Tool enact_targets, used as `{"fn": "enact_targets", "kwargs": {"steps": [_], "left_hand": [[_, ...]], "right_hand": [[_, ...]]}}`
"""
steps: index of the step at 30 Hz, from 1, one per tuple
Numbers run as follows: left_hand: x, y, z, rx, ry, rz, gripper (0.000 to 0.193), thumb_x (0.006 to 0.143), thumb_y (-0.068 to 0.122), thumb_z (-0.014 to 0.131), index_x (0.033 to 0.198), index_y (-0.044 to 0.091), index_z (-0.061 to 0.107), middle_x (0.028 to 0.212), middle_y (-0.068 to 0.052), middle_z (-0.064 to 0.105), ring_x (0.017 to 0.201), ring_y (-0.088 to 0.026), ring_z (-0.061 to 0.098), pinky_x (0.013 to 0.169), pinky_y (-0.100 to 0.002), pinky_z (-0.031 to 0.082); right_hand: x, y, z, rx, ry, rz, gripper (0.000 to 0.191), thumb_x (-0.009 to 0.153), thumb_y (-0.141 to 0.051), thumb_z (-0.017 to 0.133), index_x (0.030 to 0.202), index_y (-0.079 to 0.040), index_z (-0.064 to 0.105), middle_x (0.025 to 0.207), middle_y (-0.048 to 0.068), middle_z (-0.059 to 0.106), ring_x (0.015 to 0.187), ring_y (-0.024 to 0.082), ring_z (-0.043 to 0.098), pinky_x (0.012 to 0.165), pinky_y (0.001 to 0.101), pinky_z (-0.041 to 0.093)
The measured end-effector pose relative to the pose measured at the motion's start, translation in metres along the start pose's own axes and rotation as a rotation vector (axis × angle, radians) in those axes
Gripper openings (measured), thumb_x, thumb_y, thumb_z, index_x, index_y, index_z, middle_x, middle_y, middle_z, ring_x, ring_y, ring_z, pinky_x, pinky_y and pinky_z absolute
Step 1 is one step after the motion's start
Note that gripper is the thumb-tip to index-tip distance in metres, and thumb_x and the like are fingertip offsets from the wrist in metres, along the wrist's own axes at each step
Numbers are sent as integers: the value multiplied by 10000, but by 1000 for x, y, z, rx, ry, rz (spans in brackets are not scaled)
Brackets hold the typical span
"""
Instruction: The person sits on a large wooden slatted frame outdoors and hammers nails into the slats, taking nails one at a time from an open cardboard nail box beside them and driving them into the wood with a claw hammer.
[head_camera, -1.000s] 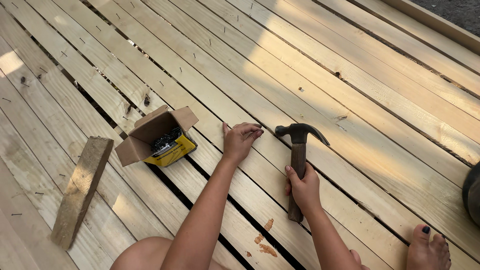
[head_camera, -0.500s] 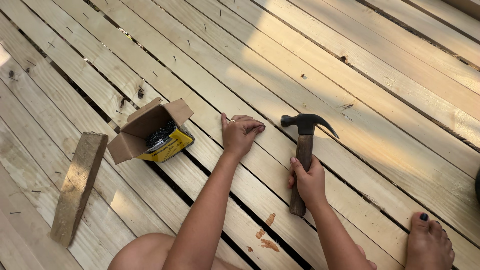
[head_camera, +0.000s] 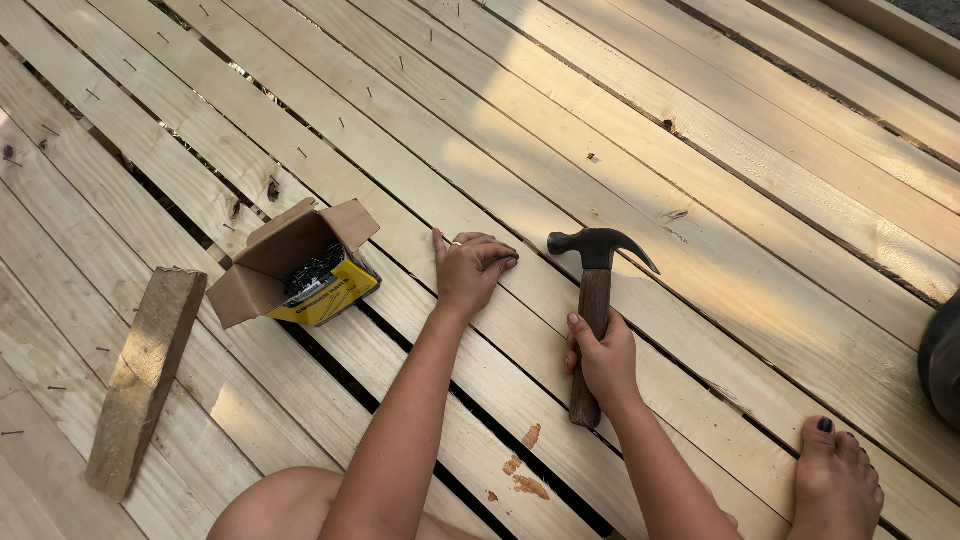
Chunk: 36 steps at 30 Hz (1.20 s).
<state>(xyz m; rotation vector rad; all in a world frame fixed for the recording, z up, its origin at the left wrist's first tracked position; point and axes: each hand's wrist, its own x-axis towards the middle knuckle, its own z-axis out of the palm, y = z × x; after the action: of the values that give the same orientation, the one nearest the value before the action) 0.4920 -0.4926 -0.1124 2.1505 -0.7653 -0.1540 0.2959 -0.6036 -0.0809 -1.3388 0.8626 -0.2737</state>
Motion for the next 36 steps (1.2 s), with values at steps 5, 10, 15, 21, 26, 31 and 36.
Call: {"fn": "enact_targets", "kwargs": {"steps": [5,10,15,21,26,31,36], "left_hand": [[-1,-1,1,8,-5,3,50,821,275,806,845,238,830,974,68,780,1154,-143,618,1231,-632,-21],[-1,4,-3,62,-50,-13,54,844,288,793,832,251,830,942,120,776,1148,-126,616,1239,-644,-36],[2,7,-6,103,-89,-6,64,809,318,819,831,258,830,948,136,770,1174,-118,591,1237,-641,-47],[0,9,-6,86,-99,-36,70,788,329,829,819,266,836,981,150,761,1184,-113,574,1254,-605,-37],[2,7,-5,69,-104,-58,61,782,320,836,805,263,835,989,159,758,1177,-109,566,1261,-592,-33],[1,3,-2,69,-82,-31,64,757,300,857,795,255,832,970,159,757,1172,-117,574,1263,-588,-8],[3,6,-2,80,-62,-35,45,752,255,856,792,254,835,958,160,758,1159,-111,588,1271,-584,2]], "right_hand": [[0,0,0,-31,-7,-29,273,966,-245,656,955,-12,513,645,64,575,466,139,543,438,320,472],[-1,-1,0,-78,8,3,275,968,-262,649,962,-23,514,663,57,583,479,133,550,445,321,483],[-1,-2,-1,-73,2,-22,280,968,-264,650,958,-19,514,645,68,584,474,136,550,448,317,484],[-5,-8,3,-103,27,-16,284,955,-254,665,968,-2,535,633,67,579,460,143,549,433,325,475],[-22,-34,3,-554,47,-42,307,921,-272,700,1080,-45,569,660,104,624,505,214,607,495,384,504],[-46,-52,11,-829,17,-293,327,938,-277,674,1047,12,568,668,170,672,594,301,684,599,428,534],[-45,-57,28,-890,24,-159,321,954,-300,670,1011,1,577,675,170,675,611,320,681,614,430,518]]}}
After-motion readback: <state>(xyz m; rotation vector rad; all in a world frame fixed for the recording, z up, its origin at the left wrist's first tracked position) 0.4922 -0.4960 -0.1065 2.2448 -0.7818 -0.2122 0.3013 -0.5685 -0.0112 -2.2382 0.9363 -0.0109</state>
